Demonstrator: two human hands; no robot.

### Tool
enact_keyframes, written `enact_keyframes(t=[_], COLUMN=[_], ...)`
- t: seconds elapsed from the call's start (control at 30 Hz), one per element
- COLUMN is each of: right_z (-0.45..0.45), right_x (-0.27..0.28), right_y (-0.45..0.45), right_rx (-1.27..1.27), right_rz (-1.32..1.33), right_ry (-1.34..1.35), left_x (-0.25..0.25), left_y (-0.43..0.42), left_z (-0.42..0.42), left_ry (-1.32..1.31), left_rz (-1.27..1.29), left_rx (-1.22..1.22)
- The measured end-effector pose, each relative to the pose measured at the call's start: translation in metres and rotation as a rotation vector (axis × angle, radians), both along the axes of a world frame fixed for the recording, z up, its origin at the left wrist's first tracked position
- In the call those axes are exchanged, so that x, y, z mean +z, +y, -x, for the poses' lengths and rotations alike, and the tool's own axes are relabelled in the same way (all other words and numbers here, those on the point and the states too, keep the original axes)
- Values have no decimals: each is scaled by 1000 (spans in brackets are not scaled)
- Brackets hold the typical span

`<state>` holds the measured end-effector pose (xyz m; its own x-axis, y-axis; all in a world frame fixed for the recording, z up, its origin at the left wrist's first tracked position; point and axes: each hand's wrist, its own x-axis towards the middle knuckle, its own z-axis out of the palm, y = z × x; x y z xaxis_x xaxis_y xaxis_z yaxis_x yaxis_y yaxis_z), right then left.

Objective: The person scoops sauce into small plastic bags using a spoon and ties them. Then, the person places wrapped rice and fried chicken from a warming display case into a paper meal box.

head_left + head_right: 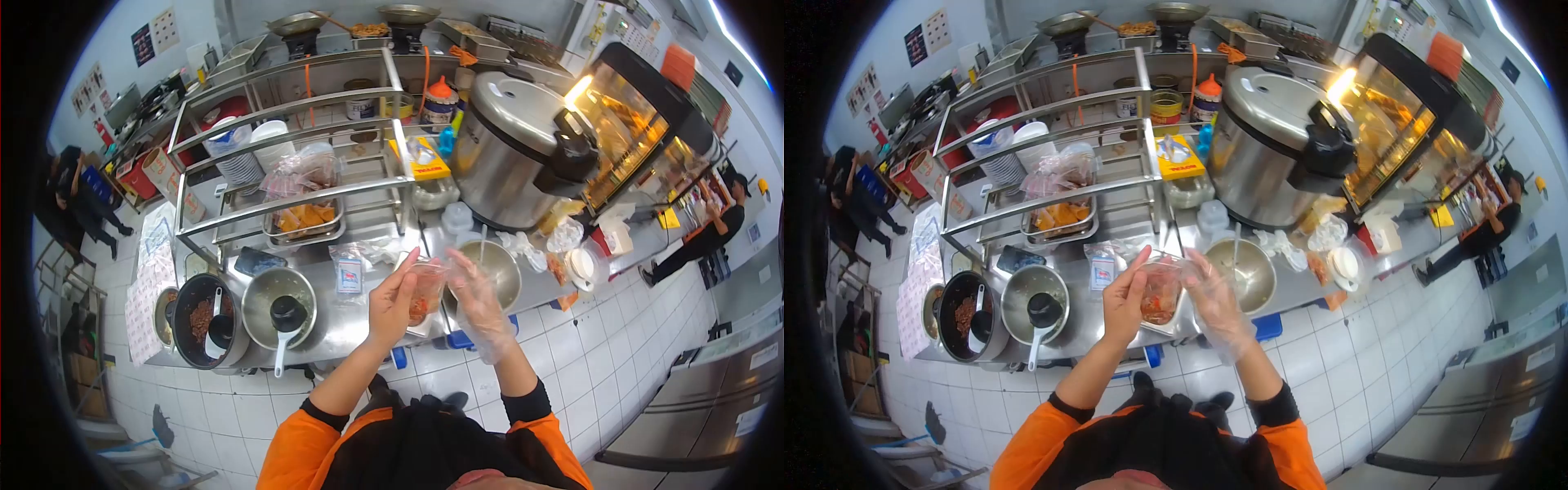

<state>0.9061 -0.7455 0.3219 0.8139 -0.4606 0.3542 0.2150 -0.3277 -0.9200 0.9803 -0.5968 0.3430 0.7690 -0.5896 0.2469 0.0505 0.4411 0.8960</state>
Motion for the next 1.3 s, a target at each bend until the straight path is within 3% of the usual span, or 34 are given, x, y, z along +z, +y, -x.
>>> enact_keyframes(t=[0.03, 0.1, 0.13, 0.2, 0.23, 0.3, 0.33, 0.43, 0.5, 0.63, 0.67, 0.77, 1.0, 1.1, 1.13, 1.23, 1.3], right_z=[15, 52, 68, 110, 133, 189, 220, 309, 365, 437, 449, 471, 444, 434, 429, 420, 416], right_x=[17, 42, 68, 68, 69, 80, 81, 60, 47, 31, 21, 9, -9, -15, -25, -22, -26], right_y=[-1, -20, -22, -45, -59, -82, -94, -129, -146, -158, -163, -189, -265, -316, -337, -392, -427], right_rx=[-23, -68, -208, -276, -310, -416, -476, -503, -528, -520, -530, -509, -400, -283, -207, -37, -37], right_rz=[-34, 175, 374, 352, 344, 561, 667, 590, 595, 600, 499, 459, 507, 505, 371, 109, 202], right_ry=[-44, 29, -56, -118, -151, -207, -226, -160, -27, 140, 144, 86, 144, 270, 172, 363, 447], left_x=[8, 17, 24, 28, 34, 44, 40, 15, -6, -15, -15, -33, -53, -69, -73, -75, -68], left_y=[-7, -29, -39, -71, -83, -105, -122, -169, -193, -232, -241, -273, -344, -380, -396, -448, -481], left_z=[11, 33, 47, 74, 92, 132, 153, 216, 259, 319, 331, 348, 327, 307, 298, 277, 269], left_ry=[71, 2, -15, -165, -109, 1, -58, -210, -168, -403, -445, -678, -856, -716, -701, -630, -618], left_rz=[-43, -2, -15, -20, -82, -218, -153, 38, -31, -195, -213, -51, -129, -170, -151, -139, -132], left_rx=[-62, -148, -175, -148, -212, -349, -379, -588, -671, -813, -853, -815, -871, -856, -862, -902, -882])
